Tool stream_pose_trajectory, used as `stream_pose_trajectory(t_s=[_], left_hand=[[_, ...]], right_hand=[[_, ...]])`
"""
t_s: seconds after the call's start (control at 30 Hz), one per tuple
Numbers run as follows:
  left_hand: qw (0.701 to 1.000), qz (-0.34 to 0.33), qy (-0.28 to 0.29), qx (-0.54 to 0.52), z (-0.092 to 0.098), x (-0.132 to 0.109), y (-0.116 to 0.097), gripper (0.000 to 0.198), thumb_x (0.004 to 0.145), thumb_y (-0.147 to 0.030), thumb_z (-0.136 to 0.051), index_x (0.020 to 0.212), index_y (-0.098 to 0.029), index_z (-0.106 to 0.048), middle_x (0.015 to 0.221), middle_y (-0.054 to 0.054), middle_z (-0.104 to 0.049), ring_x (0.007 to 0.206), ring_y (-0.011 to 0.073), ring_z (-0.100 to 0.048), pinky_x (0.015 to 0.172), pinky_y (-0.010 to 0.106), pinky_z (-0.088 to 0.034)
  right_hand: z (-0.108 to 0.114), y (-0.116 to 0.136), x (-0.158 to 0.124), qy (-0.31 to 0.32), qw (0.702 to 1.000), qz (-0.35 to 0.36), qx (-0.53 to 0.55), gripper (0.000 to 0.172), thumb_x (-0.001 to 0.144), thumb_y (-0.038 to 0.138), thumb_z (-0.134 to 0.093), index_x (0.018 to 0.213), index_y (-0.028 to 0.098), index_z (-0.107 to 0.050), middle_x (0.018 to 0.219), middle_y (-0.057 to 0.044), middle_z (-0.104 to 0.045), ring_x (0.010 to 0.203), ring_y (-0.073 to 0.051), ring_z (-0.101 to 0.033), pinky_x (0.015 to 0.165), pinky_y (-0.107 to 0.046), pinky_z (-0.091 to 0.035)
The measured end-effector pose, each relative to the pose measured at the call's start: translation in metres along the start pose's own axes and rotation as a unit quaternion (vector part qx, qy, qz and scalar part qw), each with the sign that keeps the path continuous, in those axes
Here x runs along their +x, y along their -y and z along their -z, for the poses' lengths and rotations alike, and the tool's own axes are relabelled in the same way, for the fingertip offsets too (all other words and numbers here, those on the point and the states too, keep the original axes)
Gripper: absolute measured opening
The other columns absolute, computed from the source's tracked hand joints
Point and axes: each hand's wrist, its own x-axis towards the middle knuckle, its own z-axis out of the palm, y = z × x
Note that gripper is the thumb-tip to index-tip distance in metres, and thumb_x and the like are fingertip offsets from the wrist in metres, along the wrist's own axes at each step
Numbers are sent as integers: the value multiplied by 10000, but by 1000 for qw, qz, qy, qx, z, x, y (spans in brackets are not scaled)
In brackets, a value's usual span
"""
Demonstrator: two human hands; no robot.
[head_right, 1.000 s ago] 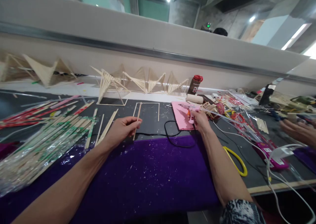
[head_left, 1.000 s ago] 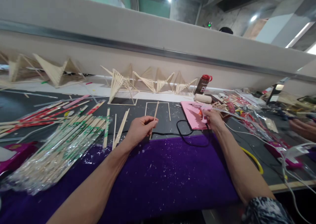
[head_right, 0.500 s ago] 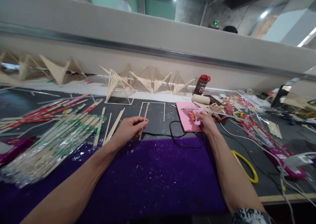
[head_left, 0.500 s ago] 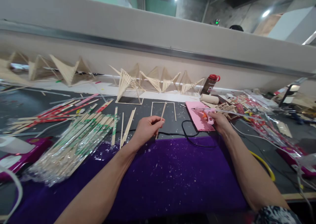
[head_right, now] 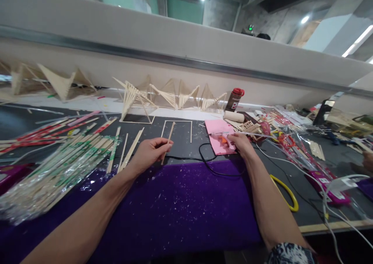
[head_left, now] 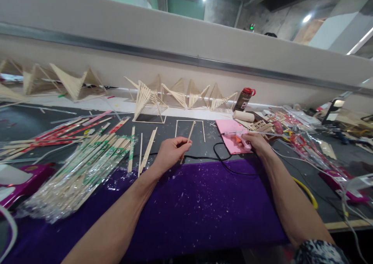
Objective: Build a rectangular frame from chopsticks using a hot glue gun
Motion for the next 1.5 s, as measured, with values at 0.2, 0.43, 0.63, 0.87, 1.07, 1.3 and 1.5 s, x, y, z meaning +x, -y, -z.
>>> stream_pose_trajectory(t_s=[0.2, 0.43, 0.63, 0.87, 1.07, 1.3, 1.5], left_hand=[[996, -40, -39, 75, 1, 0, 2, 277, 747, -387, -539, 869, -185, -685, 645, 17, -651, 542, 115, -541, 540, 222, -390], [947, -82, -79, 301, 1, -3, -1, 215, 789, -332, -506, 856, -224, -679, 834, 37, -679, 754, 171, -588, 641, 264, -372], [891, -131, -62, 431, -3, -11, -5, 289, 870, -339, -400, 901, -207, -655, 847, 55, -649, 744, 172, -581, 601, 265, -342], [859, -155, -36, 487, -4, -11, -3, 322, 893, -313, -356, 844, -178, -644, 806, 62, -623, 712, 182, -580, 579, 277, -361], [898, -172, -120, 386, 11, -7, -9, 428, 777, -443, -555, 1152, -235, -541, 1086, 48, -592, 838, 163, -580, 681, 258, -419], [948, -9, -191, 256, 44, 18, 14, 231, 795, -339, -491, 838, -186, -659, 789, 15, -671, 700, 136, -586, 636, 227, -412], [945, 24, -135, 297, 39, 23, 29, 237, 768, -362, -504, 731, -192, -664, 748, 18, -678, 695, 148, -598, 619, 231, -406]], right_hand=[[5, 11, -11, -144, 947, 68, -279, 157, 621, 316, -655, 545, 180, -634, 468, -44, -555, 582, -199, -567, 523, -277, -372], [-62, 49, -73, -46, 811, 475, -338, 214, 853, 286, -467, 942, 214, -648, 875, -55, -661, 788, -162, -594, 685, -269, -428], [-121, 79, -95, 18, 636, 592, -495, 286, 891, 168, -376, 1066, 227, -594, 899, -52, -610, 728, -151, -514, 563, -268, -326], [-141, 87, -87, 40, 579, 561, -590, 249, 891, 151, -362, 889, 208, -604, 942, -59, -567, 736, -162, -455, 557, -285, -269], [-138, 82, -72, 17, 605, 538, -586, 220, 893, 195, -390, 863, 205, -608, 905, -52, -575, 759, -165, -452, 541, -287, -207], [-128, 64, -50, -7, 675, 508, -536, 279, 902, 234, -368, 846, 203, -640, 823, -45, -596, 712, -135, -472, 531, -283, -180], [-127, 54, -45, 15, 680, 489, -546, 288, 883, 274, -382, 816, 198, -651, 758, -40, -585, 648, -125, -463, 506, -273, -164]])
